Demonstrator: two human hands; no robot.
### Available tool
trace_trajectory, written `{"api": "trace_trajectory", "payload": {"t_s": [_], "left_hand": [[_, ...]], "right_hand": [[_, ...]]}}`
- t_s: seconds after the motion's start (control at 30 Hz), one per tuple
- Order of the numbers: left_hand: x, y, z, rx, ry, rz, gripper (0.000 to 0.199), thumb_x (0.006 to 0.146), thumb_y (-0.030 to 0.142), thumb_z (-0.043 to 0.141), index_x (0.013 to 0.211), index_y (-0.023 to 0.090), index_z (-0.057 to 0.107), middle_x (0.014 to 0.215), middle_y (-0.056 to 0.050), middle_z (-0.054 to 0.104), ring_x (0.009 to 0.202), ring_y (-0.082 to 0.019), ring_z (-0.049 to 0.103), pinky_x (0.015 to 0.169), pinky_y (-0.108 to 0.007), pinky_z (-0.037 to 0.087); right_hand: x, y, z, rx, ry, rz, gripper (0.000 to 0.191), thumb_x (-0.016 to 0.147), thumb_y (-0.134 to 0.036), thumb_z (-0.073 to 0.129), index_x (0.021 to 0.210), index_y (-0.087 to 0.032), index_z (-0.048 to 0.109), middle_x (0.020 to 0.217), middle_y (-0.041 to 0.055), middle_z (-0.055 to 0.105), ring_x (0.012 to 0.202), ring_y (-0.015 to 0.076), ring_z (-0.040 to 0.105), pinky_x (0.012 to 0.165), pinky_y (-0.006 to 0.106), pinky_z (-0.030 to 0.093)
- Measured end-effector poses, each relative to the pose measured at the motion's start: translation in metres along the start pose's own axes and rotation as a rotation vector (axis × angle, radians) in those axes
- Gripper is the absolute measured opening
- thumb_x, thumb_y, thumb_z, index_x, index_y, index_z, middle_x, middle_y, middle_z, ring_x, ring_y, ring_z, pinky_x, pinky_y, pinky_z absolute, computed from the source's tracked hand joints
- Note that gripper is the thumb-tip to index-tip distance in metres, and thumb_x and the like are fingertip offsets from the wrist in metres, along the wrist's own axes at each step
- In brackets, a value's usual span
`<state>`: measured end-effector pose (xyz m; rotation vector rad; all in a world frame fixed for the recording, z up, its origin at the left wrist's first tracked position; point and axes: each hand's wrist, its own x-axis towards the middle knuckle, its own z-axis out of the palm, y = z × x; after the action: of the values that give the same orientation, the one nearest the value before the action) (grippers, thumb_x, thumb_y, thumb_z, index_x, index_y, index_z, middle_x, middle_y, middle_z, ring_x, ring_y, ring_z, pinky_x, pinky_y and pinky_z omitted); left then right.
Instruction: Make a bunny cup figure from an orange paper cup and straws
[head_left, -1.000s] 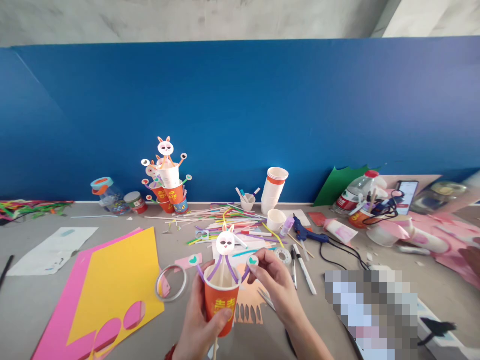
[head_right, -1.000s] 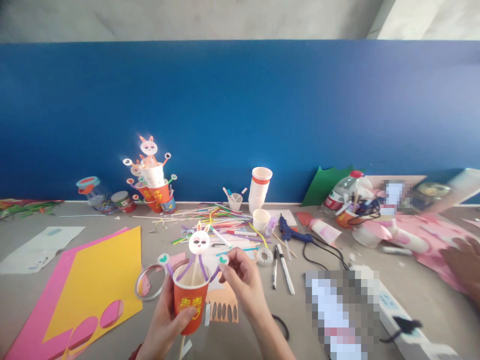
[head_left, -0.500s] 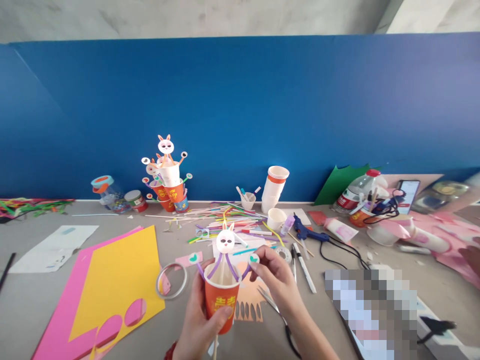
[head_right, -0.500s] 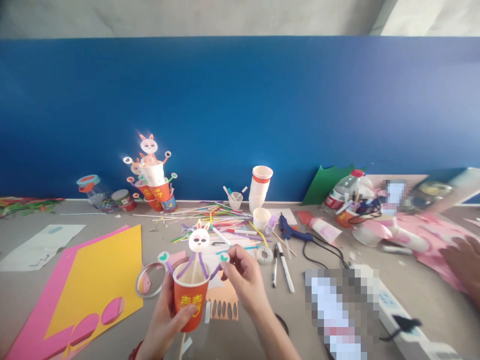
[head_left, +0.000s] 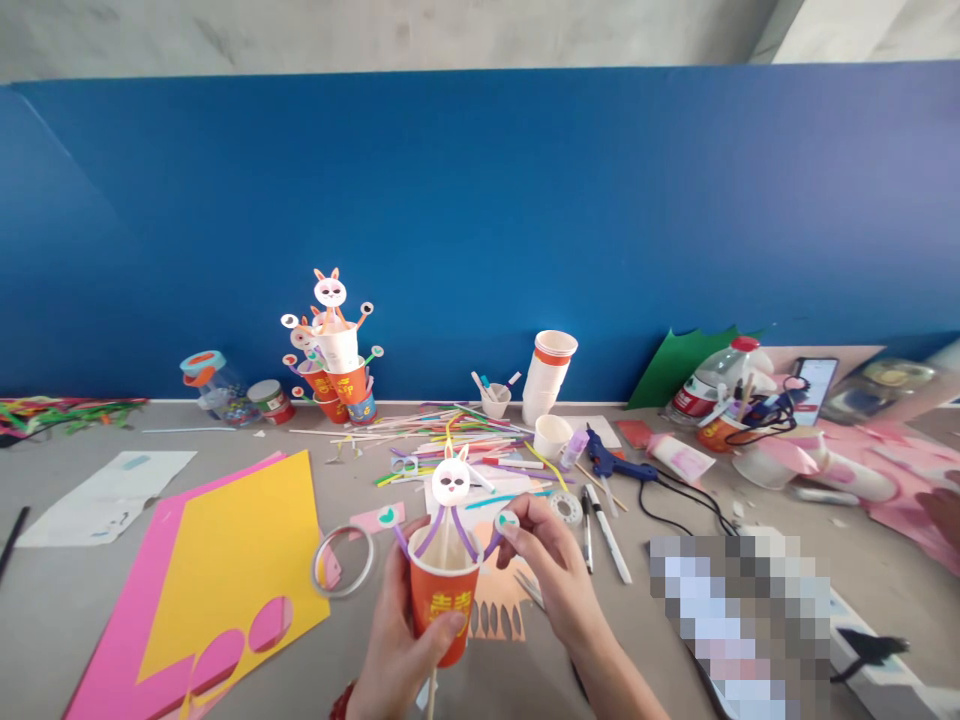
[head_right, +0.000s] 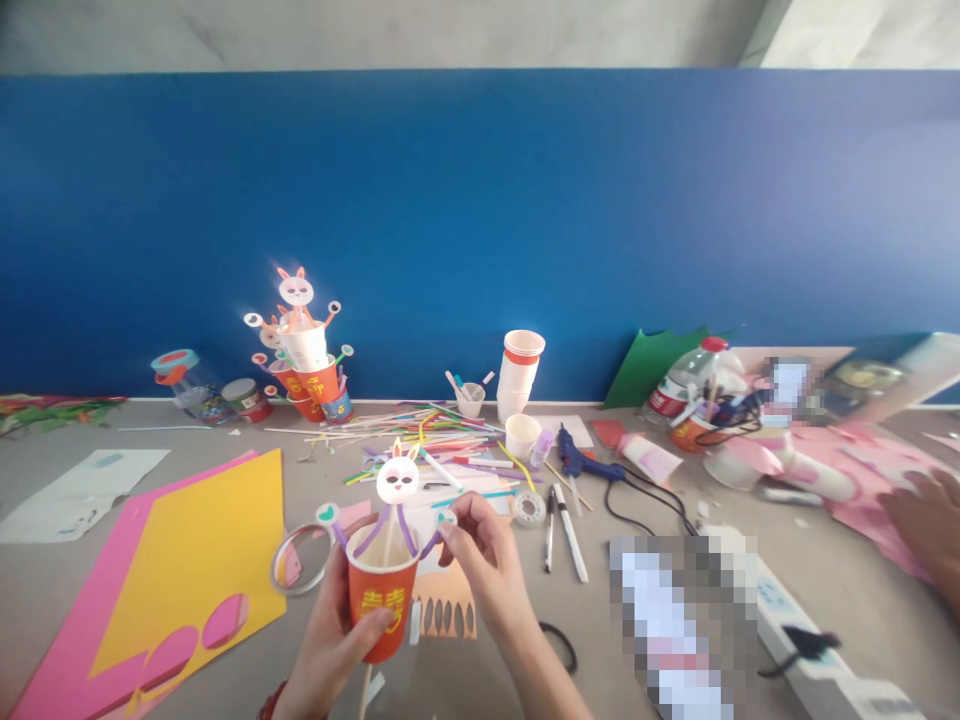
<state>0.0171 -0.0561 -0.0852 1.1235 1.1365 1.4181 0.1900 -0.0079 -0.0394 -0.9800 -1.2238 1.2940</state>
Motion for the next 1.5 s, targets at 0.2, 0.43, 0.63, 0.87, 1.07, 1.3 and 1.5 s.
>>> {"api": "trace_trajectory", "payload": {"t_s": [0.2,0.43,0.63,0.87,1.07,1.3,1.5], "left_hand": [[-0.001,-0.002,-0.002,-0.004,-0.017,0.011,0.072,0.074,0.038,0.074,0.137,0.020,0.044,0.138,-0.014,0.052,0.125,-0.036,0.052,0.102,-0.041,0.047],[-0.001,-0.003,0.001,-0.025,0.010,0.014,0.073,0.074,0.039,0.074,0.138,0.021,0.043,0.139,-0.014,0.051,0.124,-0.036,0.053,0.099,-0.040,0.049],[0.001,-0.003,-0.006,0.030,-0.031,0.020,0.074,0.072,0.040,0.076,0.137,0.020,0.045,0.139,-0.015,0.053,0.124,-0.037,0.054,0.098,-0.042,0.051],[0.002,-0.005,-0.006,0.043,-0.049,0.065,0.074,0.074,0.036,0.076,0.139,0.021,0.044,0.140,-0.014,0.053,0.125,-0.037,0.053,0.099,-0.041,0.051],[0.000,-0.004,-0.004,0.032,-0.035,0.064,0.072,0.076,0.038,0.074,0.138,0.021,0.042,0.139,-0.014,0.052,0.124,-0.036,0.054,0.099,-0.041,0.050],[0.000,-0.002,-0.003,0.010,-0.047,0.088,0.070,0.078,0.034,0.074,0.139,0.022,0.042,0.140,-0.014,0.052,0.126,-0.035,0.053,0.101,-0.040,0.049],[0.000,-0.008,-0.007,0.007,-0.089,0.095,0.073,0.079,0.032,0.073,0.143,0.024,0.038,0.144,-0.014,0.048,0.129,-0.036,0.051,0.102,-0.041,0.049]], "right_hand": [[-0.001,0.000,0.005,-0.023,0.051,0.000,0.032,0.085,-0.047,0.068,0.075,-0.020,0.053,0.066,-0.0016,0.057,0.058,0.0137,0.056,0.059,0.026,0.047],[-0.002,0.003,0.005,-0.024,0.099,-0.041,0.031,0.086,-0.045,0.067,0.073,-0.020,0.054,0.065,-0.0012,0.058,0.059,0.0141,0.056,0.059,0.026,0.048],[-0.004,-0.002,0.005,-0.073,0.055,-0.030,0.033,0.087,-0.049,0.065,0.076,-0.020,0.053,0.068,-0.0005,0.059,0.059,0.0141,0.056,0.059,0.026,0.046],[-0.004,0.003,0.004,-0.114,0.078,-0.072,0.033,0.089,-0.048,0.063,0.075,-0.020,0.054,0.066,-0.0008,0.057,0.058,0.0139,0.057,0.058,0.025,0.046],[-0.004,0.005,0.005,-0.149,0.133,-0.093,0.033,0.090,-0.046,0.063,0.073,-0.020,0.053,0.065,0.0001,0.058,0.058,0.0143,0.057,0.056,0.025,0.045],[-0.007,0.007,0.002,-0.214,0.046,-0.164,0.023,0.092,-0.042,0.059,0.088,-0.020,0.056,0.073,0.0008,0.057,0.063,0.0152,0.056,0.058,0.026,0.047],[-0.008,0.009,0.003,-0.353,0.070,-0.258,0.022,0.093,-0.035,0.060,0.109,-0.020,0.057,0.084,0.0023,0.061,0.069,0.0150,0.058,0.065,0.026,0.050]]}}
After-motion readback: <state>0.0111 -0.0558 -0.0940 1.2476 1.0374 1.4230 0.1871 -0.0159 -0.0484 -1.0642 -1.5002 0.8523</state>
